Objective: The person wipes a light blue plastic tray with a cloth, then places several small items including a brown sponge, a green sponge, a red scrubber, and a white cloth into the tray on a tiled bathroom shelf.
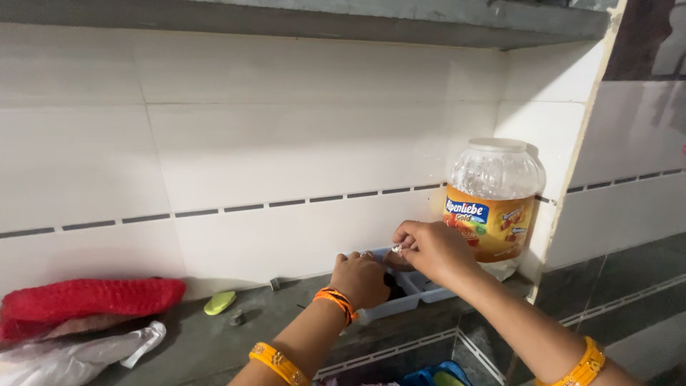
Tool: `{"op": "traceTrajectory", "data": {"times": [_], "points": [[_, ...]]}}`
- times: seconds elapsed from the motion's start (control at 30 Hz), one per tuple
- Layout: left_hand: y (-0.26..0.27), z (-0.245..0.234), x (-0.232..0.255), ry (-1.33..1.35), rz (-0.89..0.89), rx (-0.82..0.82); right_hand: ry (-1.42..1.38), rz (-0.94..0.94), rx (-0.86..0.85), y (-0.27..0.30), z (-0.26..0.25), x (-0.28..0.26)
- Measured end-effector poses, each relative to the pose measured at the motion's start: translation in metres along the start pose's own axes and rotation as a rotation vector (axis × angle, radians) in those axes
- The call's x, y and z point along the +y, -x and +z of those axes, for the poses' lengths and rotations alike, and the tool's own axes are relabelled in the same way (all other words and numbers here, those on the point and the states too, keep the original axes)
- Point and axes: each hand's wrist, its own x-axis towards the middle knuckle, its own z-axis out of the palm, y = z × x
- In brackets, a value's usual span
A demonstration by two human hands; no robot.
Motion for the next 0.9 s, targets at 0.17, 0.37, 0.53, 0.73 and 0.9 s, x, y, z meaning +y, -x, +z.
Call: {"op": "traceTrajectory", "data": {"times": [0.17,0.37,0.53,0.73,0.9], "points": [[0.002,-0.015,-0.014,0.023,-0.06,0.133,0.02,-0.015,-0.022,-0.002,0.001,0.002],[0.035,-0.033,-0.036,0.178,-0.198,0.386,-0.08,-0.097,-0.085,-0.019,0.035,-0.009],[0.068,-0.05,-0.051,0.183,-0.222,0.389,0.007,-0.156,-0.06,-0.03,0.051,-0.033],[0.116,-0.073,-0.097,0.166,-0.257,0.423,-0.019,-0.167,-0.088,-0.026,0.053,-0.098],[0.157,-0.082,-0.132,0.083,-0.29,0.363,0.017,-0.287,-0.196,-0.021,0.082,-0.159]]}}
